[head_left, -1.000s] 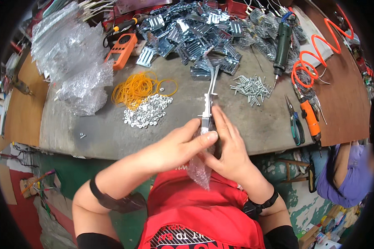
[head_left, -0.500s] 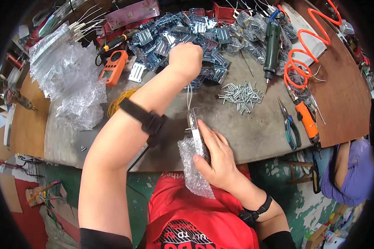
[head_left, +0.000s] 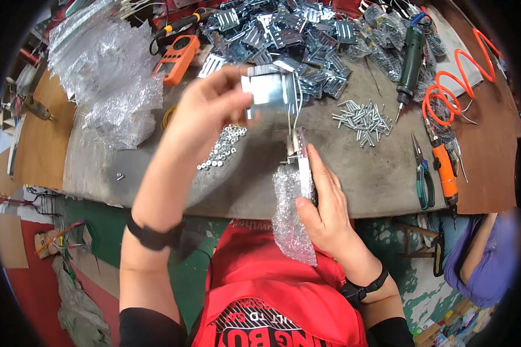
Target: Manually assemble metal housings for electronic components using an electric screwdriver.
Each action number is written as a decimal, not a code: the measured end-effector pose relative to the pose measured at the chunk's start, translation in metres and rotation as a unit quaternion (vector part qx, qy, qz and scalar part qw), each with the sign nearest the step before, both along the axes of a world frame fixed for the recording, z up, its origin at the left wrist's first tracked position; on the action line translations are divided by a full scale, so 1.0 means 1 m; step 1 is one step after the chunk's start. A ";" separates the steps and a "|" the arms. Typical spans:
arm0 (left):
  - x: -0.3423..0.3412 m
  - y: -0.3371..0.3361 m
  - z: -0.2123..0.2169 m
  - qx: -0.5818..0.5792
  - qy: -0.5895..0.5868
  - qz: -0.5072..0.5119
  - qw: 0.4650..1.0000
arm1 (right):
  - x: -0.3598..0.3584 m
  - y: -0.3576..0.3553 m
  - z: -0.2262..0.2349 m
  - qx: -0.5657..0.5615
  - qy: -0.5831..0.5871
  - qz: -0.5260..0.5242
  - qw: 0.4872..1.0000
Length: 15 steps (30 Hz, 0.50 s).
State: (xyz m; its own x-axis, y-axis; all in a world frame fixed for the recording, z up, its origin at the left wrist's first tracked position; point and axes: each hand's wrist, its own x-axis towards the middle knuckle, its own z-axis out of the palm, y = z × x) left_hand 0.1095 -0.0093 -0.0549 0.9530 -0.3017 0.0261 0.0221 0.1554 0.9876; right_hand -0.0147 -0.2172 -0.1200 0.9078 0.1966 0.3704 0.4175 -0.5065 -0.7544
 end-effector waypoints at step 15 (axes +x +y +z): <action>-0.051 -0.008 -0.044 0.383 -0.326 0.111 0.857 | -0.002 0.008 -0.002 0.032 0.039 -0.009 0.999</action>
